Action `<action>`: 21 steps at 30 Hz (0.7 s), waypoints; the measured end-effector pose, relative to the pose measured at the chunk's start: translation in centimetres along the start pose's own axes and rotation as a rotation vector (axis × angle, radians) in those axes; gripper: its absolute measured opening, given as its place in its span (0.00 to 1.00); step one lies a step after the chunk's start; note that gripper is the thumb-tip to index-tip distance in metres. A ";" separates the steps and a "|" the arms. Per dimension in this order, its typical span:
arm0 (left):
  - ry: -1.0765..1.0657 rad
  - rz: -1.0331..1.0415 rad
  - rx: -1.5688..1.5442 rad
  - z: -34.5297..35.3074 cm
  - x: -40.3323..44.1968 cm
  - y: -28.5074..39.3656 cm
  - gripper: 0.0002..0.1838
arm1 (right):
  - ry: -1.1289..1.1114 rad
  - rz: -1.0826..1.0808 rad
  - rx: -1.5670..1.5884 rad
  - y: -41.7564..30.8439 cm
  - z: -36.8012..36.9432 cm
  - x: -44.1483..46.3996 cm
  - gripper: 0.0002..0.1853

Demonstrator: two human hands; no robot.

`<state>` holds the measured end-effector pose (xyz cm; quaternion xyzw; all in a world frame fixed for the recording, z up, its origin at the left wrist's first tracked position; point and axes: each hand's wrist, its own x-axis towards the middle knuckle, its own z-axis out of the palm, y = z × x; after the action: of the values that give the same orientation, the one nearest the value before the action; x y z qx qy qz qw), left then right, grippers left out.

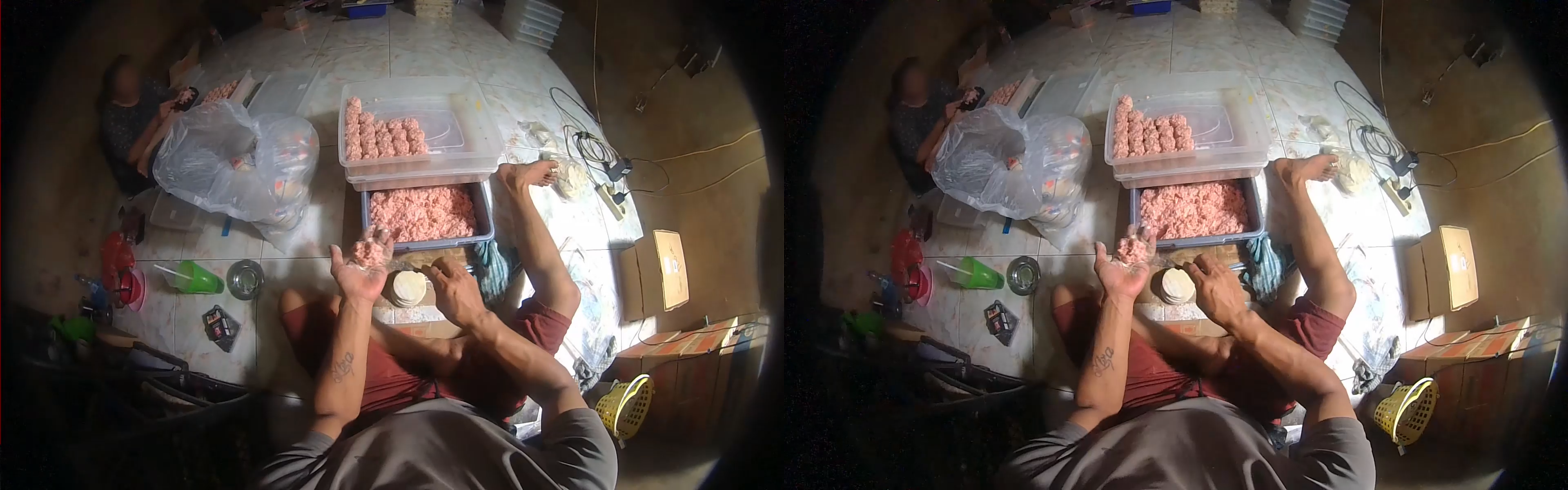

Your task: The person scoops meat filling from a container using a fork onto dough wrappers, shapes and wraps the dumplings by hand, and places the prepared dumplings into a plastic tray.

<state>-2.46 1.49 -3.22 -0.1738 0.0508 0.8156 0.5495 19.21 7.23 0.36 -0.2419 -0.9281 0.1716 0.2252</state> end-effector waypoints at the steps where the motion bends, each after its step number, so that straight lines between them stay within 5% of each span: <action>1: -0.045 0.007 0.111 -0.6 0.2 0.5 0.46 | -0.049 0.085 0.115 0.6 0.2 -0.6 0.19; 4: -0.094 -0.051 0.343 -1.2 0.0 0.5 0.47 | 0.096 0.160 0.462 -1.5 -2.7 1.0 0.20; 5: -0.052 -0.080 0.428 -1.4 0.3 0.2 0.49 | 0.140 0.165 0.281 -0.6 -0.5 0.3 0.19; 6: -0.054 -0.086 0.432 -0.6 0.0 -0.5 0.49 | -0.133 0.251 0.186 -0.7 -0.3 0.2 0.19; 13: -0.205 -0.328 0.539 0.3 -1.2 -1.4 0.57 | -0.108 0.081 0.176 1.0 -2.0 1.6 0.25; 21: -0.125 -0.177 0.510 0.6 -1.5 -1.6 0.54 | -0.175 -0.021 -0.037 2.5 -1.4 1.8 0.26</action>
<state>-0.60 0.92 -2.00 0.0169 0.2052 0.7343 0.6468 19.43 10.53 1.07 -0.2205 -0.9497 0.1726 0.1404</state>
